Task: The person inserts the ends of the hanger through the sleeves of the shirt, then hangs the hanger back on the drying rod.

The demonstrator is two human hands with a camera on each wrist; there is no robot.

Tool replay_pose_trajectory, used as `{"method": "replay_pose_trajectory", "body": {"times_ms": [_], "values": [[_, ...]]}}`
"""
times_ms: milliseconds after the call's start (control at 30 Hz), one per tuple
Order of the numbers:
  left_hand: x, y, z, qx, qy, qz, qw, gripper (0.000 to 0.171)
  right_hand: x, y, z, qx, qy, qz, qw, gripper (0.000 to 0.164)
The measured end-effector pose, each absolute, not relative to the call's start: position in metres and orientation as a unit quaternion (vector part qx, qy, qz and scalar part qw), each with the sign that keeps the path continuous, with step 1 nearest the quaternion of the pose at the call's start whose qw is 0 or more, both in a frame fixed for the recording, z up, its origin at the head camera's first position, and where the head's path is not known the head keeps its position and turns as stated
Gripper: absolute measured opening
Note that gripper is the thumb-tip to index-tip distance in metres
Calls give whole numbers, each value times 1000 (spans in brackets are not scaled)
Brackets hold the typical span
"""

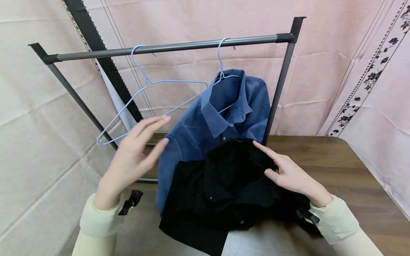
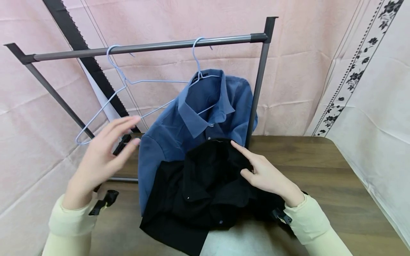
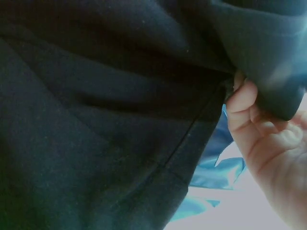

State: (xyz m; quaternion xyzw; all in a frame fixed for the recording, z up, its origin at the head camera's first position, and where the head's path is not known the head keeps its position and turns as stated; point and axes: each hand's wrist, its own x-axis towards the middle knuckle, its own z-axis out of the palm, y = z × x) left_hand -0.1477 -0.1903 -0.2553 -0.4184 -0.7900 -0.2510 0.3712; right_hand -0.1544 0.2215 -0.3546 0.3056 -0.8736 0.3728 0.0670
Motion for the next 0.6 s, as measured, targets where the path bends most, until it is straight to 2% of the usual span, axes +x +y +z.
{"method": "replay_pose_trajectory", "body": {"times_ms": [200,400,600], "values": [[-158,-217,-233,-356,-809,-238,403,51,-154,221,-354,313,-869,376,71,89],[-168,-240,-222,-289,-860,-209,364,64,-154,222,-355,308,-871,379,63,88],[-185,-259,-220,-230,-887,-220,334,64,-155,224,-358,302,-875,374,59,89]]}}
